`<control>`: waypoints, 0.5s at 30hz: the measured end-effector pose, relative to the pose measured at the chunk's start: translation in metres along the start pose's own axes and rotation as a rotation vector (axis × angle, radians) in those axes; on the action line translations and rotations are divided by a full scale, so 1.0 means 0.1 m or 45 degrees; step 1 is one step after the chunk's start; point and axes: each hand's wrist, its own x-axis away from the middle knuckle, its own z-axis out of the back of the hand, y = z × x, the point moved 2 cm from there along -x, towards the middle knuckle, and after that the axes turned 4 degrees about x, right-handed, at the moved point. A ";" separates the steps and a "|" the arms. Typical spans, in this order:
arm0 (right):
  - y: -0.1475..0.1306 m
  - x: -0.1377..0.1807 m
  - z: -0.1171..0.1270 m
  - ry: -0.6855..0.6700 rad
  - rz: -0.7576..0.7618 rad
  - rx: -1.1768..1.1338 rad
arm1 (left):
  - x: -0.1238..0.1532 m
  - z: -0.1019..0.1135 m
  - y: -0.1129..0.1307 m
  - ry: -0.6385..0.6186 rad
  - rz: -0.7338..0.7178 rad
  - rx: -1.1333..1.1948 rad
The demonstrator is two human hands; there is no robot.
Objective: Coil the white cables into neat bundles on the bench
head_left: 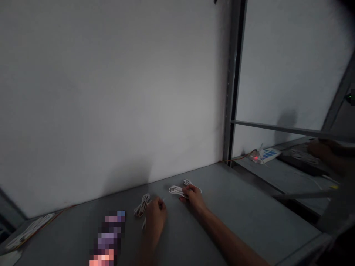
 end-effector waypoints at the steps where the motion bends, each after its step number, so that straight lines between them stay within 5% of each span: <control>1: 0.00 0.00 0.00 -0.001 -0.011 -0.019 | 0.00 -0.01 0.00 0.015 -0.031 0.034; 15: 0.03 -0.04 0.04 -0.016 -0.067 -0.070 | -0.01 0.00 0.04 0.106 -0.064 0.526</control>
